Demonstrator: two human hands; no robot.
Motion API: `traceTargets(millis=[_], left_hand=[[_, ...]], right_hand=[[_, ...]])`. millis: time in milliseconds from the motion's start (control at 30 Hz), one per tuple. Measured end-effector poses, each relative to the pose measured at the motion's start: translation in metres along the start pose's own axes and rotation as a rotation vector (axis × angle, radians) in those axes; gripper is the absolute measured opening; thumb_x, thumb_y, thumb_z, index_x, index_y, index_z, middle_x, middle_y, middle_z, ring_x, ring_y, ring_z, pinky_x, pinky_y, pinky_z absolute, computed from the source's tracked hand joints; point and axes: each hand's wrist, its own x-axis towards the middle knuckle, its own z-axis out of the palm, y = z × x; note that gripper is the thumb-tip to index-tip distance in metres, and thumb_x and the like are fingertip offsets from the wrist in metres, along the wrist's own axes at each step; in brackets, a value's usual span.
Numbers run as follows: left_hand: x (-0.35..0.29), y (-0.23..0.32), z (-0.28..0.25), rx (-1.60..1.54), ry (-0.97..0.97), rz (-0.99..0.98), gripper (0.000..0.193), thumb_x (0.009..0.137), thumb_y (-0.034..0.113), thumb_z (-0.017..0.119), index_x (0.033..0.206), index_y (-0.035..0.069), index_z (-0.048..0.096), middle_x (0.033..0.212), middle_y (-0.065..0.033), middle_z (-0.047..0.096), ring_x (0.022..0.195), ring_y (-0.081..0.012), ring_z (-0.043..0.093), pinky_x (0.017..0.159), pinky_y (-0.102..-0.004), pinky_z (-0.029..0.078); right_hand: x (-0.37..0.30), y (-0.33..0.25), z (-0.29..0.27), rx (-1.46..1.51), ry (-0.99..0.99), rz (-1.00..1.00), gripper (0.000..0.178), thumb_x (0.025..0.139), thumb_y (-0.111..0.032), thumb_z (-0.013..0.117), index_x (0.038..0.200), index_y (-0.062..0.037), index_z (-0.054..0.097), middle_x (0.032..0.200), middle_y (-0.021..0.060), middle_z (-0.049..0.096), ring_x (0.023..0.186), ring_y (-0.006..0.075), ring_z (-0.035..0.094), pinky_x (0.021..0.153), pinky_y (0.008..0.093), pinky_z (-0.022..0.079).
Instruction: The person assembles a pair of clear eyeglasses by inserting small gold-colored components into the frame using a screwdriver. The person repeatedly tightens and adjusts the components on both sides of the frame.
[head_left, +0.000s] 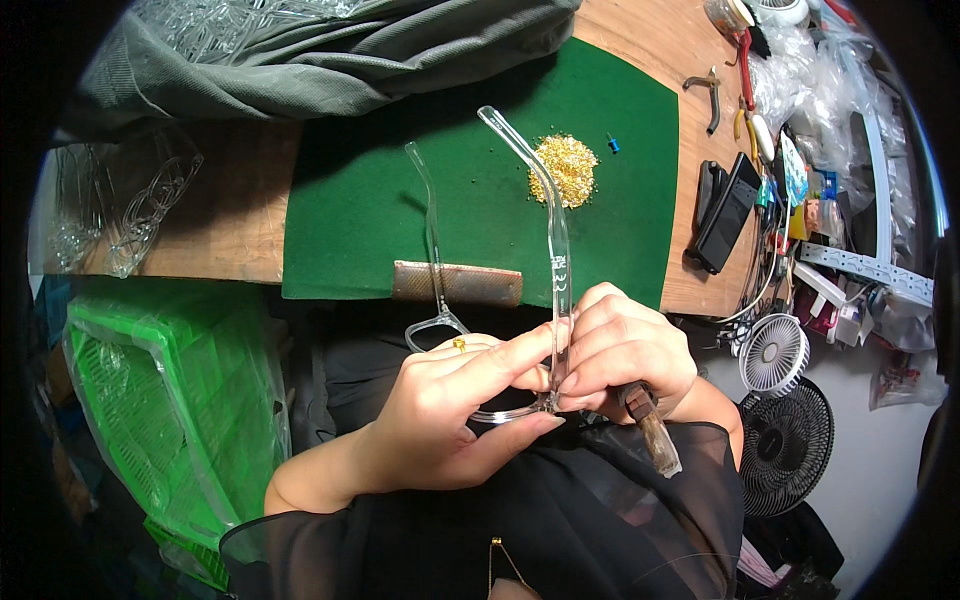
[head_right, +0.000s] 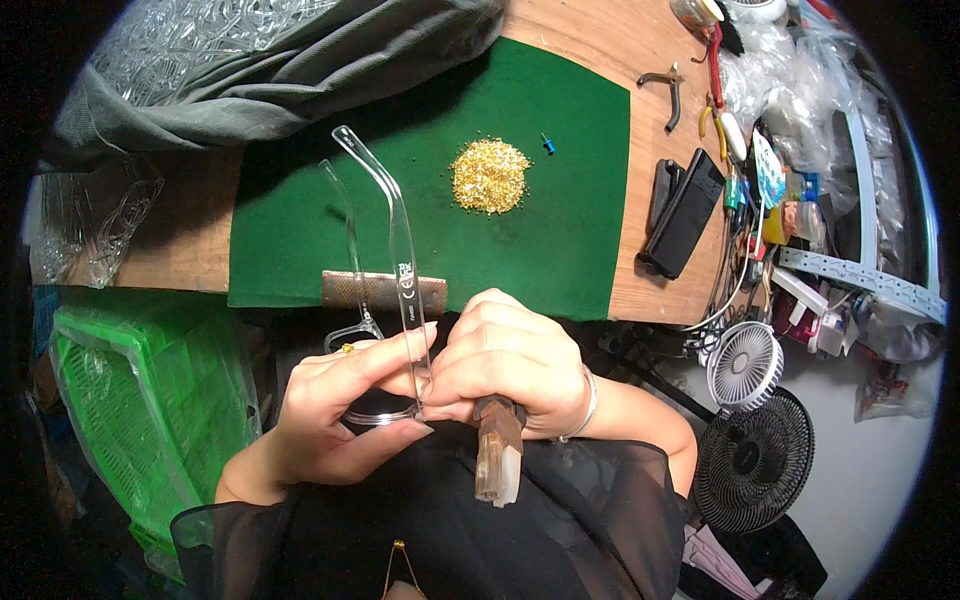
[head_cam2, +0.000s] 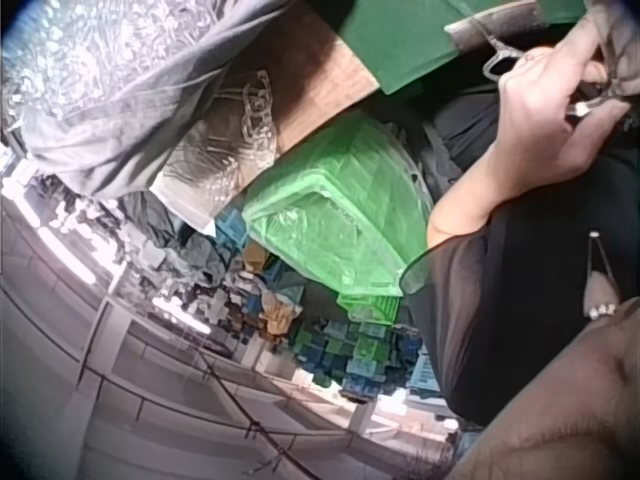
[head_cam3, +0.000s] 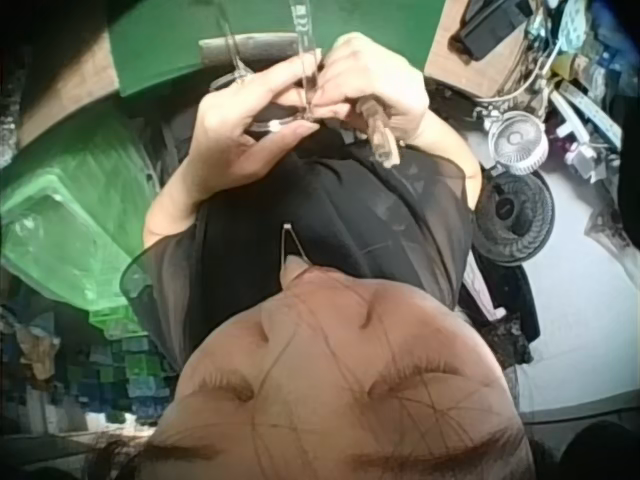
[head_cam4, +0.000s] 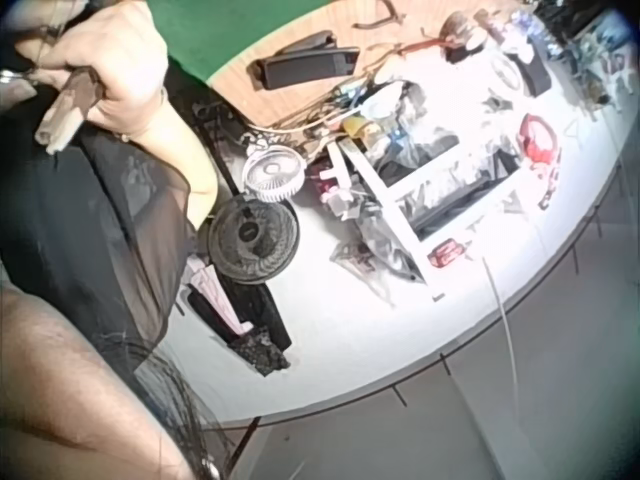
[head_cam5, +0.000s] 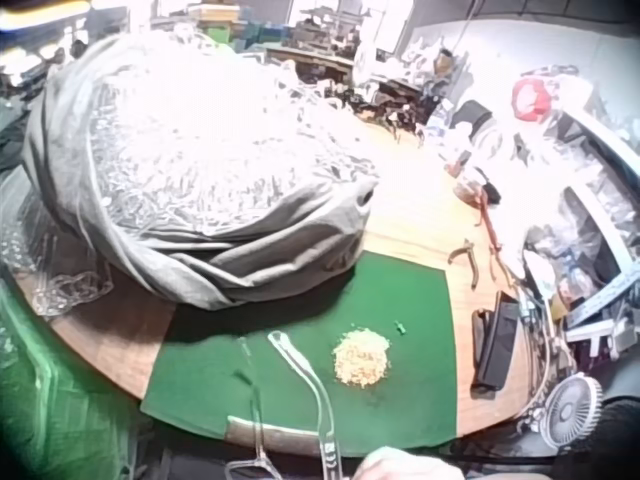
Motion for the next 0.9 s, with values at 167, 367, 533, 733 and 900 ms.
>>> traceTargets(millis=[167, 367, 533, 733, 900], left_hand=[[-0.0002, -0.0001, 0.0008, -0.035, 0.019, -0.013, 0.06, 0.065, 0.002, 0.075, 0.12, -0.008, 0.052, 0.089, -0.0131, 0.067, 0.078, -0.0233, 0.065, 0.073, -0.0298, 0.051], [-0.0002, 0.002, -0.0009, -0.075, -0.004, -0.062, 0.059, 0.066, 0.002, 0.075, 0.12, -0.008, 0.052, 0.09, -0.0136, 0.067, 0.08, -0.0234, 0.066, 0.074, -0.0292, 0.051], [0.0004, -0.0003, -0.0003, 0.002, 0.009, 0.0, 0.059, 0.066, 0.002, 0.074, 0.12, -0.008, 0.051, 0.091, -0.0138, 0.067, 0.08, -0.0239, 0.066, 0.074, -0.0293, 0.051], [-0.0006, -0.0011, -0.0005, -0.066, 0.012, -0.031, 0.059, 0.067, 0.001, 0.074, 0.12, -0.009, 0.051, 0.088, -0.0132, 0.067, 0.078, -0.0235, 0.066, 0.074, -0.0292, 0.051], [-0.0001, -0.0008, -0.0003, -0.072, 0.011, -0.036, 0.059, 0.067, 0.001, 0.073, 0.12, -0.009, 0.051, 0.086, -0.0125, 0.066, 0.078, -0.0231, 0.066, 0.073, -0.0291, 0.051]], right_hand=[[-0.0004, 0.0024, 0.0014, -0.021, 0.011, -0.031, 0.016, 0.072, -0.011, 0.074, 0.083, -0.0031, 0.064, 0.077, 0.0068, 0.063, 0.066, 0.0214, 0.058, 0.062, 0.032, 0.044], [0.0012, 0.0008, 0.0026, 0.026, 0.028, 0.001, 0.017, 0.072, -0.01, 0.074, 0.083, -0.003, 0.064, 0.077, 0.0071, 0.063, 0.067, 0.0217, 0.058, 0.063, 0.032, 0.044], [0.0007, 0.0024, 0.0011, 0.009, 0.008, -0.016, 0.017, 0.072, -0.01, 0.074, 0.083, -0.003, 0.064, 0.078, 0.0073, 0.063, 0.066, 0.0219, 0.057, 0.063, 0.0323, 0.044], [0.002, 0.0036, 0.0014, -0.003, -0.015, -0.024, 0.017, 0.072, -0.01, 0.073, 0.083, -0.0031, 0.063, 0.077, 0.0072, 0.062, 0.066, 0.0225, 0.057, 0.063, 0.0328, 0.044], [0.0028, 0.0027, 0.0012, -0.015, -0.018, -0.015, 0.017, 0.072, -0.01, 0.073, 0.083, -0.0031, 0.062, 0.077, 0.0073, 0.061, 0.067, 0.0229, 0.057, 0.063, 0.033, 0.044]])
